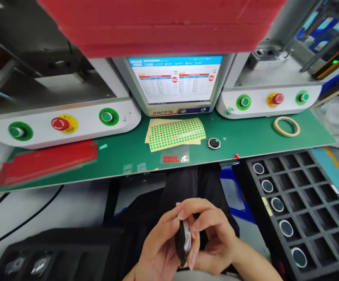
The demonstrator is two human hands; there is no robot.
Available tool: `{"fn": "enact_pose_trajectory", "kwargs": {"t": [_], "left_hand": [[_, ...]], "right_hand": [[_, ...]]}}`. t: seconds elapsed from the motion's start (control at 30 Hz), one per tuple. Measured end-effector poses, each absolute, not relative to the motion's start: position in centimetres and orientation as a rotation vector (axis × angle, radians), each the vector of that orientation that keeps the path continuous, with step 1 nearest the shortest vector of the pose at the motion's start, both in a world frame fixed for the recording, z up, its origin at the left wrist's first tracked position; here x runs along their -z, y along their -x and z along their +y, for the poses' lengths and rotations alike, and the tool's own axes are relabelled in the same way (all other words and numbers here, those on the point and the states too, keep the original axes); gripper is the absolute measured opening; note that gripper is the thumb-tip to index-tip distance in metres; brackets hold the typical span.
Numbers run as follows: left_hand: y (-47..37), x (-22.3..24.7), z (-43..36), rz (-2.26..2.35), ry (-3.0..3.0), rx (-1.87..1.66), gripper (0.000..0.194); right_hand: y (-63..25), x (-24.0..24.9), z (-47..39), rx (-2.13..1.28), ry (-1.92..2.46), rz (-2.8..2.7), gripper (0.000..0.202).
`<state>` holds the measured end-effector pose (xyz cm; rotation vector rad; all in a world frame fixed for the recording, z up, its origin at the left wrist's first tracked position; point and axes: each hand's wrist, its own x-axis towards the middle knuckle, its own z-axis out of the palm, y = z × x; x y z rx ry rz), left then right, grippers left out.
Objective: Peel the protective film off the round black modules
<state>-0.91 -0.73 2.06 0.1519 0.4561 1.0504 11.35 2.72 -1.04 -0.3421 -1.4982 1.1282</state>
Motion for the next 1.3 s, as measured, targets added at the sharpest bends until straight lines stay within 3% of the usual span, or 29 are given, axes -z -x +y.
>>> {"fn": "enact_pose_trajectory", "kwargs": {"t": [0.13, 0.27, 0.4, 0.47, 0.53, 0.73, 0.87, 1.07, 1.3], "left_hand": [[-0.1, -1.9, 1.5, 0.544, -0.226, -1.01, 0.025], [-1.0, -0.9, 6.6, 0.822, -0.731, -0.926, 0.044], [-2.5, 2.2, 13.7, 1.397, -1.748, -0.806, 0.03], [-3.6, 3.8, 16.6, 1.513, -2.096, -0.677, 0.039], [-4.7, 4.8, 18.6, 1.502, -2.234, -0.602, 0.044], [-4.6, 3.6, 19.0, 1.397, -2.262, -0.621, 0.026], [3.0, -0.7, 18.4, 1.514, -2.216, -0.834, 0.035], [23.1, -7.0, 22.7, 2.328, -1.938, -1.204, 0.037], [36.8, -9.2, 31.3, 2.525, -1.747, -1.068, 0.041]], "right_hand": [[-12.0, 1.9, 3.9, -1.026, 0.391, -1.437, 0.059], [-14.4, 2.6, 5.6, -0.857, 0.563, -1.36, 0.058], [-18.9, 2.7, 7.7, -0.622, 0.889, -1.385, 0.057], [-21.4, 2.8, 8.6, -0.44, 1.06, -1.49, 0.054], [-23.6, 2.9, 9.3, -0.284, 1.215, -1.617, 0.05], [-28.1, 2.9, 11.9, -0.041, 1.494, -1.829, 0.041], [-30.1, 3.6, 16.6, -0.056, 1.515, -1.957, 0.042], [-30.9, 6.7, 23.0, -0.359, 1.561, -2.157, 0.058], [-30.2, 7.6, 23.7, -0.598, 1.774, -2.016, 0.053]]}}
